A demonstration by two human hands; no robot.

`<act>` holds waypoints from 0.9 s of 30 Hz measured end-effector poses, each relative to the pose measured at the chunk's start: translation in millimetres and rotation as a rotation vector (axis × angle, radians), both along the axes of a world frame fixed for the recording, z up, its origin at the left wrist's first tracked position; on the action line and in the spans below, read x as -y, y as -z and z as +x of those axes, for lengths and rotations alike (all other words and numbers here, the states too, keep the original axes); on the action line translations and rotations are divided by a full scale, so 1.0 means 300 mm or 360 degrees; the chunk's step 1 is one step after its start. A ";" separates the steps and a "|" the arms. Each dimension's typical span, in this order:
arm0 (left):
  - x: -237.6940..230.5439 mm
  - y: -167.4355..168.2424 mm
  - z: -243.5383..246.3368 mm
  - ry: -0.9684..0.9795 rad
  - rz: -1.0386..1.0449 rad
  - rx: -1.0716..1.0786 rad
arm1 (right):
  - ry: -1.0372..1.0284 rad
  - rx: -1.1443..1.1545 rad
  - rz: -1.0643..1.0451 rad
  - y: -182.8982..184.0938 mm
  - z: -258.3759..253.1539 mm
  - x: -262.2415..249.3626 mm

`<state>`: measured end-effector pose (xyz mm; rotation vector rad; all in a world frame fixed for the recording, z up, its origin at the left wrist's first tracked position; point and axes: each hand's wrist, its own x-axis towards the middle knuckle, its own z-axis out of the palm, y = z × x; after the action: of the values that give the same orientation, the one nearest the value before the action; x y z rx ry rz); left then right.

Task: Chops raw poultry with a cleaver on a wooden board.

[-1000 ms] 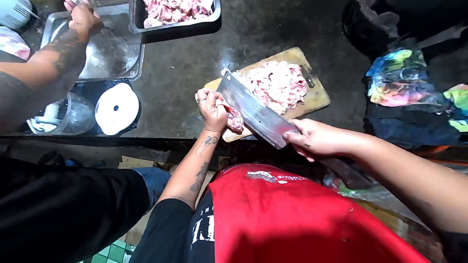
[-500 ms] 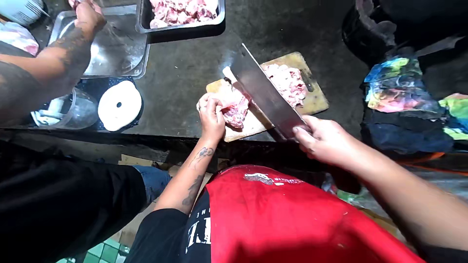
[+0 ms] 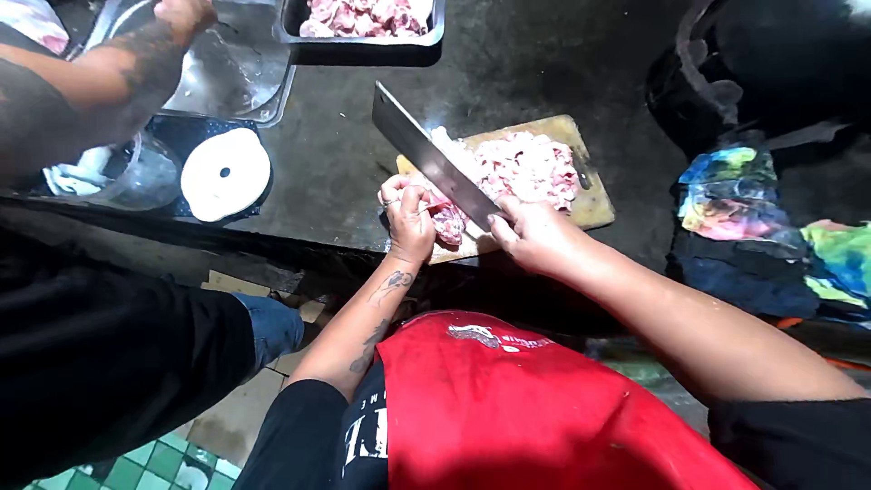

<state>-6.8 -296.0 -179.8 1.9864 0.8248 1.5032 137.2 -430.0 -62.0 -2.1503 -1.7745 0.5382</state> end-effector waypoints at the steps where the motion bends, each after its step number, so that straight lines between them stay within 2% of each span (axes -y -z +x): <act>1: 0.000 0.000 0.000 0.0000 0.0011 -0.0001 | -0.0025 0.0027 0.0113 -0.029 0.000 0.000; 5: 0.001 0.005 -0.004 0.0008 0.0049 -0.0001 | -0.0126 0.0117 0.0808 -0.137 -0.005 0.000; 7: 0.000 0.004 -0.006 0.0016 0.0072 -0.0014 | -0.0118 0.0075 0.0879 -0.137 -0.017 0.002; 8: -0.001 0.003 -0.005 -0.0002 0.0080 -0.0013 | -0.0086 0.0078 0.0761 -0.111 -0.027 0.004; 11: 0.005 -0.002 -0.006 -0.0017 0.0084 -0.0024 | 0.0013 0.0099 -0.0223 0.003 -0.040 -0.007; 13: -0.005 -0.009 0.004 0.0010 0.0102 -0.0025 | -0.0037 0.0106 -0.0488 0.018 -0.008 -0.038; 19: -0.003 -0.003 -0.002 0.0038 0.0060 -0.0085 | -0.0116 0.0141 -0.0573 -0.008 -0.002 -0.088; 22: -0.014 -0.009 -0.010 0.0015 -0.0046 -0.0135 | -0.0085 0.0052 -0.0516 0.022 -0.008 -0.132; 27: -0.019 -0.018 -0.026 -0.0054 -0.0349 0.0108 | 0.0081 -0.0417 -0.0401 0.081 0.034 -0.106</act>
<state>-14.7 -290.3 -174.4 1.7609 0.9554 1.4246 147.5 -398.4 -86.3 -2.1563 -1.5766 1.0271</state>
